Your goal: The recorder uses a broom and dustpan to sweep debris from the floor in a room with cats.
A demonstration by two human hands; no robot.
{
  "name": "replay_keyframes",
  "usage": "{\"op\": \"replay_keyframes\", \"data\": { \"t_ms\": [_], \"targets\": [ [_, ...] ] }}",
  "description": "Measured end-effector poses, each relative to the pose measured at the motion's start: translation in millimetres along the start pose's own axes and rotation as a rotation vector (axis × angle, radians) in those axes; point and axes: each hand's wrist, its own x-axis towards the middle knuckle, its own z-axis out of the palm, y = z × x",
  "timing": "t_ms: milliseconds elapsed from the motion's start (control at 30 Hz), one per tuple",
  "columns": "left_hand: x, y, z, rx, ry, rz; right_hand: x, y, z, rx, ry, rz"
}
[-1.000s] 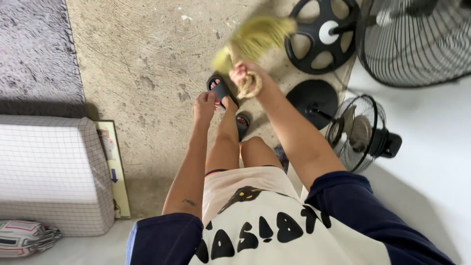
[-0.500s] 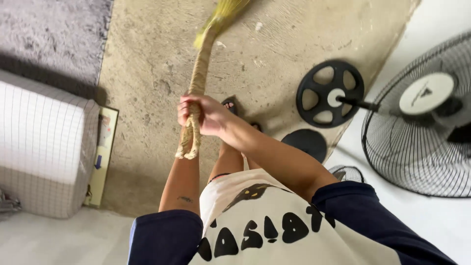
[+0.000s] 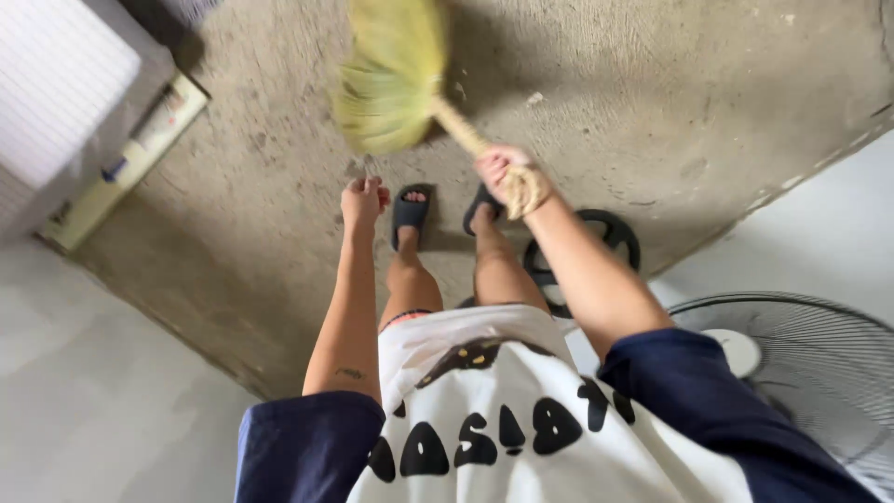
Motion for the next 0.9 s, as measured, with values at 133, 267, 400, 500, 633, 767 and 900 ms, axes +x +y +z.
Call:
{"op": "replay_keyframes", "data": {
  "t_ms": [133, 267, 400, 500, 633, 767, 900],
  "targets": [
    [-11.3, -1.6, 64.4, -0.143, -0.023, 0.01, 2.6, -139.0, -101.4, -0.361, 0.227, -0.289],
    [-40.4, 30.8, 122.3, -0.126, -0.067, 0.054, -3.4, -94.3, -56.7, -0.544, 0.52, -0.44],
    [-28.5, 41.0, 152.7, -0.034, -0.029, 0.201, -7.7, 8.2, 53.5, -0.524, 0.241, -0.297],
    [-1.1, 37.2, 147.2, -0.283, -0.065, 0.189, -40.2, 82.3, 171.4, -0.487, 0.14, -0.125],
    [13.8, 53.5, 128.9, -0.586, -0.111, 0.07, -48.5, 111.0, 245.6, -0.839, -0.021, -0.222],
    [29.3, 86.2, 109.4, -0.463, 0.0, 0.021, 0.0, 84.0, 258.6, -0.516, -0.117, 0.086],
    [67.5, 104.4, 94.0, -0.349, 0.086, 0.014, 89.3, 7.3, 221.8, -0.4, -0.069, 0.103]
  ]
}}
